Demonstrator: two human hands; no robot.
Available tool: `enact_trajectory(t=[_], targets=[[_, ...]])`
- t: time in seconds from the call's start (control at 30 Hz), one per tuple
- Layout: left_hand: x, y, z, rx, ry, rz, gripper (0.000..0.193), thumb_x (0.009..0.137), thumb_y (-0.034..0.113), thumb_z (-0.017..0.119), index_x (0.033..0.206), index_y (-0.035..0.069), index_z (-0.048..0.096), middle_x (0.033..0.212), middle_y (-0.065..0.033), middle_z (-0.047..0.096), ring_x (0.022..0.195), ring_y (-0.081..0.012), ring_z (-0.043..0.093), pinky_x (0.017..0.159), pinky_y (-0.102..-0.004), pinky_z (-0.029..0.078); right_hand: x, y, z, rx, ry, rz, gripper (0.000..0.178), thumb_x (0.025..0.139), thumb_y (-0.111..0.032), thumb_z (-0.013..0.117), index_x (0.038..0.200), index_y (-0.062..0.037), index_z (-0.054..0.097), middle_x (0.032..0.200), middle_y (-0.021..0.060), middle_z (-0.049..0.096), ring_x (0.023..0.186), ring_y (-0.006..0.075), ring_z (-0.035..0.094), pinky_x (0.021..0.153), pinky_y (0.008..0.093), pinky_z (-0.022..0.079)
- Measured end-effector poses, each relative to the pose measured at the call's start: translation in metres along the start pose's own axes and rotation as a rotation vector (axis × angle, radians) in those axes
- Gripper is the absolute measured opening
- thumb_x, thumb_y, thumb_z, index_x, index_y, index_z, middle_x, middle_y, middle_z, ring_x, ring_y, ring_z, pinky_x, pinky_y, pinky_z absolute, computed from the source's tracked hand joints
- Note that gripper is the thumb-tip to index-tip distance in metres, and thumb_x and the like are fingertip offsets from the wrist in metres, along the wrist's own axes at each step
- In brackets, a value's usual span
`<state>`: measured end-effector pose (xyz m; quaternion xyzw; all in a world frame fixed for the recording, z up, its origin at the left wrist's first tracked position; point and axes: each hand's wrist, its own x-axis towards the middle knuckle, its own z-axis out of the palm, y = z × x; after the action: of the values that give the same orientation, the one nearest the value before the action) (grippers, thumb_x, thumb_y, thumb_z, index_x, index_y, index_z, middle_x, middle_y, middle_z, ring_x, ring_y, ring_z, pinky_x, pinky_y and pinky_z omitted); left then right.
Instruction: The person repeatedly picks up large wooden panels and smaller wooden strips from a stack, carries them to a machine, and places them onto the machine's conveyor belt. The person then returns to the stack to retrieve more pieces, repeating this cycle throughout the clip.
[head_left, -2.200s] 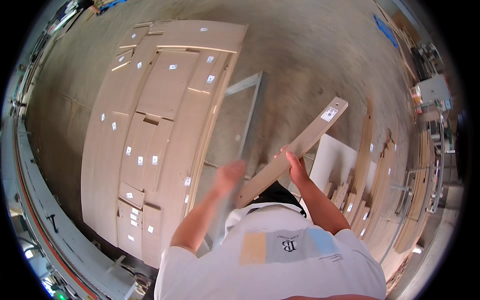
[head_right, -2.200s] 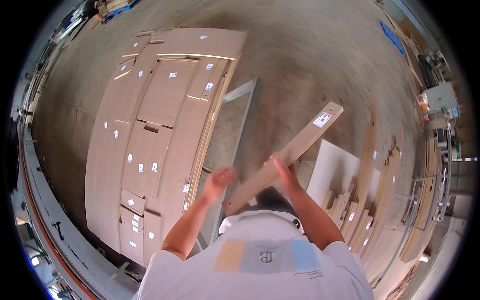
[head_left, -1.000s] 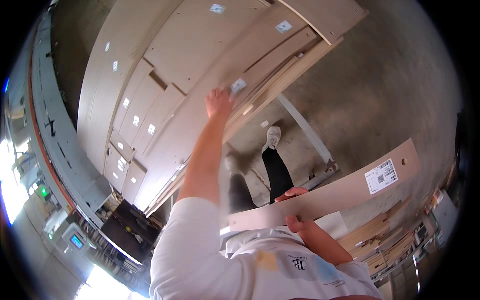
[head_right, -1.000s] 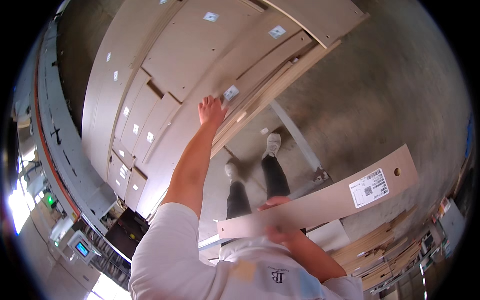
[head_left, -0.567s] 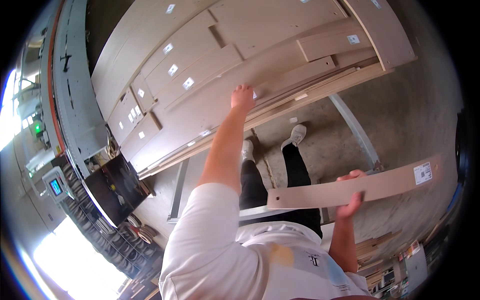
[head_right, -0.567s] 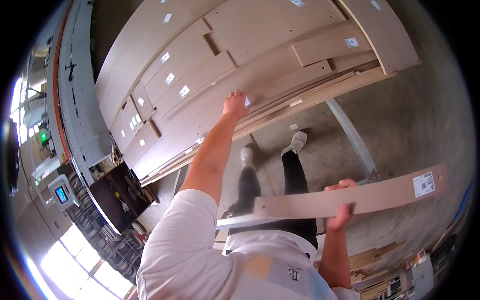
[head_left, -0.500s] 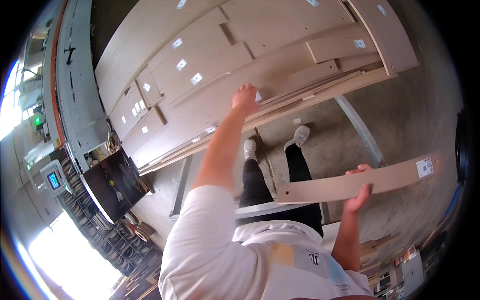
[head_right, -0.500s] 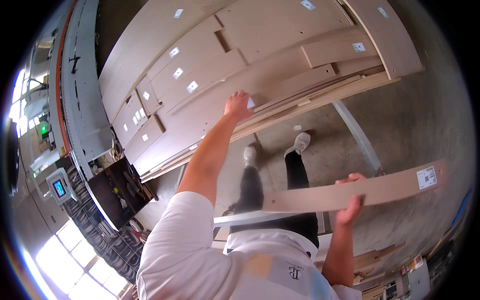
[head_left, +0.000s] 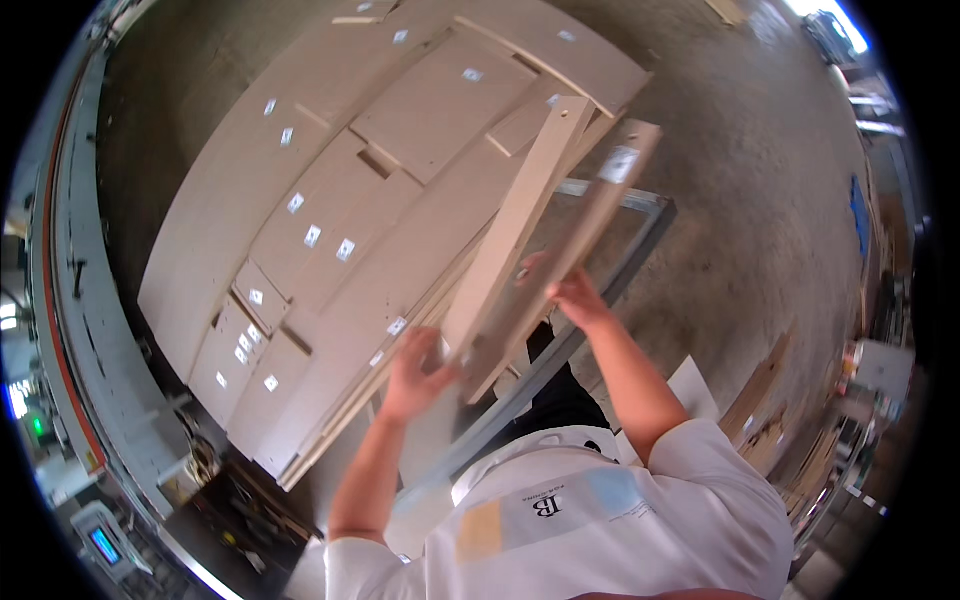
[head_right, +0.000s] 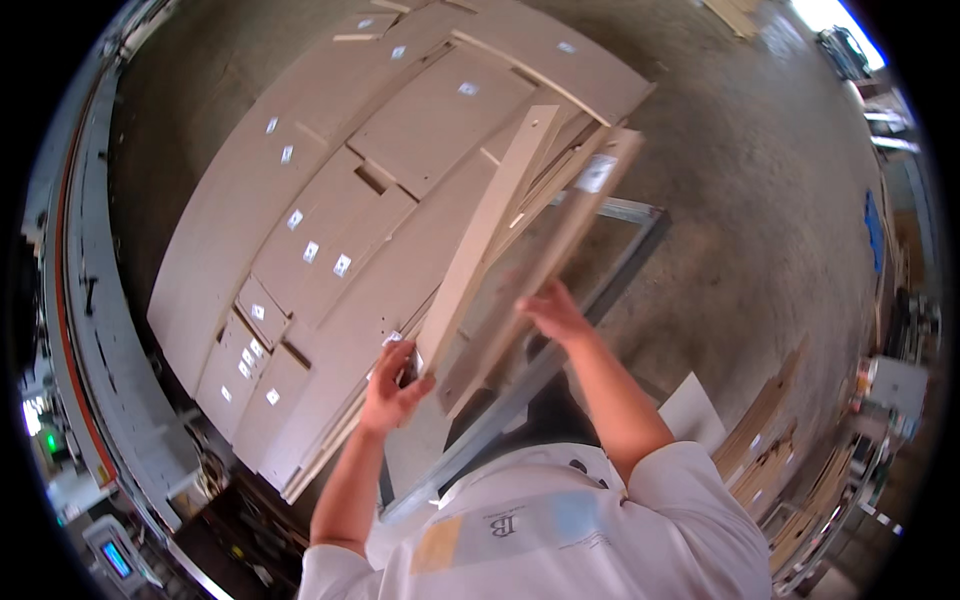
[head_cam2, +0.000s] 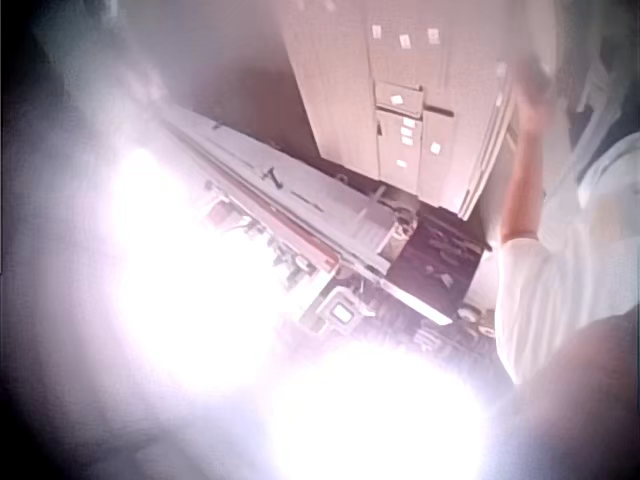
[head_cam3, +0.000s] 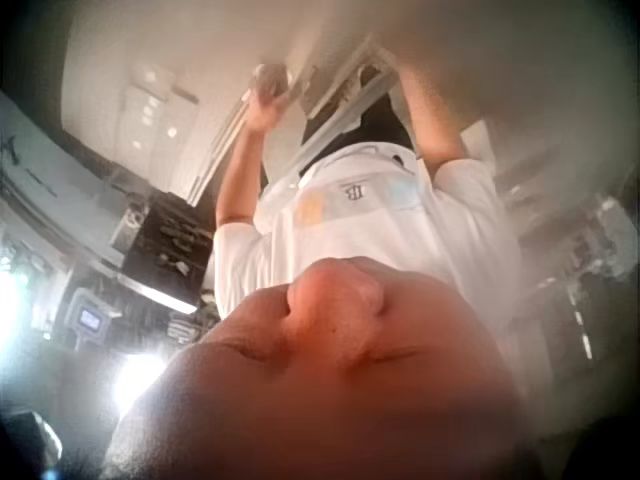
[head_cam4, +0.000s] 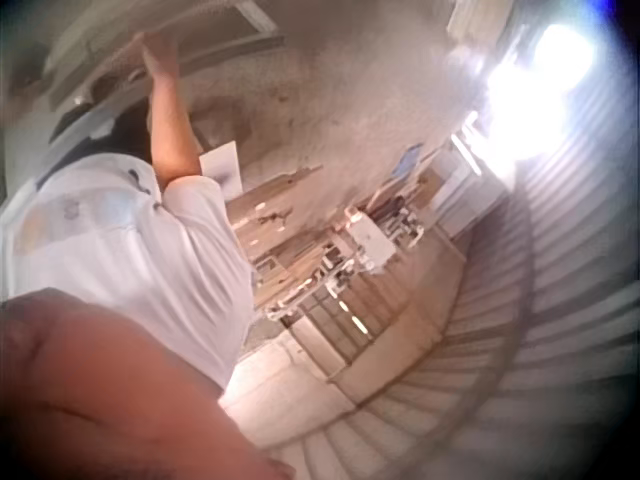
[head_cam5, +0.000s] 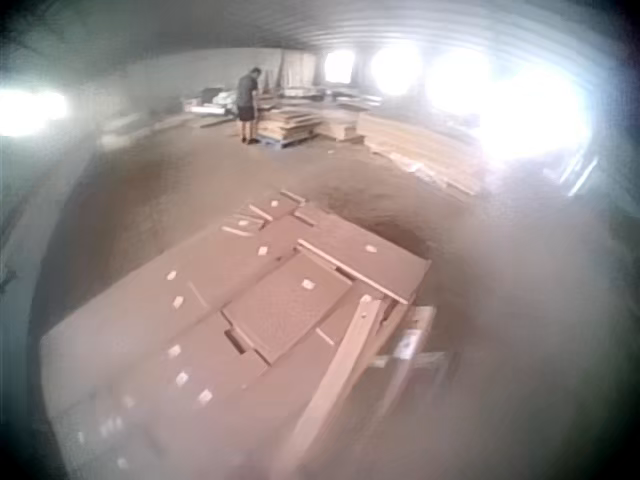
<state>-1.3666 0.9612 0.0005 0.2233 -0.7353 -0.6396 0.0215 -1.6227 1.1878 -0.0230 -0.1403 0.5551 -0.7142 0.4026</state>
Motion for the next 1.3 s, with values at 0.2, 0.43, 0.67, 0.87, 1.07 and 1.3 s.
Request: enact_trajectory(t=[0.2,0.43,0.67,0.87,1.07,1.3], targets=[[-0.063,0.058,0.014,0.203,-0.136,0.144,0.067,0.079,0.015,0.083,0.136,-0.004,0.054,0.126,-0.0145,0.057,0.105,-0.0239,0.059,0.089,-0.0328,0.05,-0.069,-0.006,0.073,0.032,-0.037,-0.012,0.077,0.082,-0.041,0.084,0.142,-0.0025,0.055,0.131,0.0078,0.064,0.119,0.0227,0.063,0.104,0.0391,0.049],[-0.14,0.069,0.07,-0.17,-0.499,-0.041,0.062,0.077,0.009,0.083,0.131,0.004,0.054,0.104,-0.0062,0.062,0.091,-0.0129,0.06,0.079,-0.0284,0.052,-0.208,-0.001,0.067,-0.182,0.217,0.032,0.046,0.085,-0.024,0.08,0.124,-0.0022,0.068,0.105,0.0078,0.073,0.097,0.0171,0.065,0.085,0.0363,0.053],[-0.232,0.079,0.175,0.297,-0.86,-0.014,0.047,0.075,0.009,0.079,0.116,0.004,0.055,0.094,-0.0033,0.058,0.08,-0.0104,0.056,0.069,-0.0275,0.049,-0.42,0.046,0.069,-0.023,0.488,-0.306,0.033,0.088,-0.03,0.081,0.103,-0.0033,0.07,0.093,0.0041,0.071,0.087,0.0179,0.066,0.078,0.0355,0.053],[-0.321,0.047,0.24,0.569,-1.16,0.298,0.053,0.072,0.01,0.078,0.12,0.003,0.058,0.096,-0.0074,0.064,0.083,-0.0158,0.062,0.075,-0.0311,0.052,-0.621,0.132,0.099,-0.349,0.745,0.041,0.055,0.091,-0.058,0.067,0.091,-0.0033,0.072,0.085,0.0091,0.071,0.082,0.0272,0.067,0.076,0.0421,0.053],[-0.381,0.053,0.285,1.146,-1.434,0.725,0.065,0.067,0.023,0.08,0.128,0.009,0.06,0.106,-0.0168,0.07,0.093,-0.0367,0.069,0.079,-0.0436,0.056,-0.818,0.17,0.199,-0.674,0.99,0.458,0.061,0.081,-0.064,0.073,0.119,-0.0156,0.073,0.111,0.0062,0.074,0.111,0.0302,0.066,0.094,0.0424,0.051],[-0.443,0.086,0.363,1.36,-1.813,0.939,0.071,0.068,0.029,0.078,0.134,0.013,0.058,0.114,-0.0142,0.07,0.099,-0.0376,0.069,0.086,-0.048,0.055,-0.922,0.267,0.247,-0.912,1.264,0.454,0.062,0.071,-0.044,0.084,0.126,-0.0206,0.066,0.118,-0.0021,0.069,0.117,0.0242,0.062,0.102,0.0439,0.048]])
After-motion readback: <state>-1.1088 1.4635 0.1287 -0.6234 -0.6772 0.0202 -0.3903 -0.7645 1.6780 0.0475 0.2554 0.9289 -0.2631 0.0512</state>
